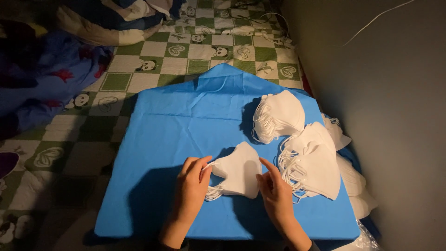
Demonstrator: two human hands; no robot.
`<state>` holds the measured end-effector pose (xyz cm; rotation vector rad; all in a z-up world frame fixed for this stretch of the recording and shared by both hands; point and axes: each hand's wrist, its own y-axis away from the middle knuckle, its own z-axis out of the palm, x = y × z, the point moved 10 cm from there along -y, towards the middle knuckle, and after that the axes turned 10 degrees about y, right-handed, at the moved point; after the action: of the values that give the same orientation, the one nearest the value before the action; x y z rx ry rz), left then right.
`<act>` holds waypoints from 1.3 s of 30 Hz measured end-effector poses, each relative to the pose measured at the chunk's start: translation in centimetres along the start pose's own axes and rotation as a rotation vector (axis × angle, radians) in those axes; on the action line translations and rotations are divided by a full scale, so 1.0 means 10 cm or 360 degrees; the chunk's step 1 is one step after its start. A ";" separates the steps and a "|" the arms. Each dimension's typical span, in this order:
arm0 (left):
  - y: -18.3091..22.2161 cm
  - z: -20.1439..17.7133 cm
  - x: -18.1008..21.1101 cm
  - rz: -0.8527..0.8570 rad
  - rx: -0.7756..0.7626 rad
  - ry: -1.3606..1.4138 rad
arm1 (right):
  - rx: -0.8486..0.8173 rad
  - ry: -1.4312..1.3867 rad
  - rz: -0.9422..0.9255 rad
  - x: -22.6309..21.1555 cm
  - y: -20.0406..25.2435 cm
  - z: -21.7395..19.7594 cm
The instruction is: Sorting and inspecting white face masks one by one and placing them into a plastic bag.
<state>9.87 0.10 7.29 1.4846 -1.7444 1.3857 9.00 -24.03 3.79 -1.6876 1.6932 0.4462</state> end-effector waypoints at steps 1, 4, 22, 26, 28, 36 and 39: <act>0.02 0.02 -0.06 -0.0002 -0.0001 0.0000 | -0.0002 0.0001 0.0001 -0.01 -0.01 0.00; 0.08 0.13 -0.24 -0.0061 -0.0076 -0.0134 | -0.0141 0.0093 0.0194 0.09 0.00 0.08; 0.19 0.11 -0.45 -0.0158 -0.0123 -0.0017 | 0.0042 0.0184 -0.0033 0.16 0.03 -0.48; 0.22 0.10 -0.49 -0.0159 -0.0083 0.0018 | 0.0453 0.0302 0.0260 0.98 0.10 -1.05; 0.22 0.12 -0.49 -0.0190 -0.0103 0.0030 | 0.0662 0.0586 0.0191 1.19 0.14 -1.27; 0.25 0.19 -0.68 -0.0328 -0.0208 -0.0064 | 0.0400 0.0727 0.0693 1.63 0.14 -1.24; 0.25 0.19 -0.67 -0.0312 -0.0197 -0.0057 | 0.0401 0.0724 0.0678 1.60 0.14 -1.24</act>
<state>10.12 1.24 -0.04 1.5734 -1.6249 1.1385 6.22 -43.95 1.32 -1.3044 2.3454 0.0247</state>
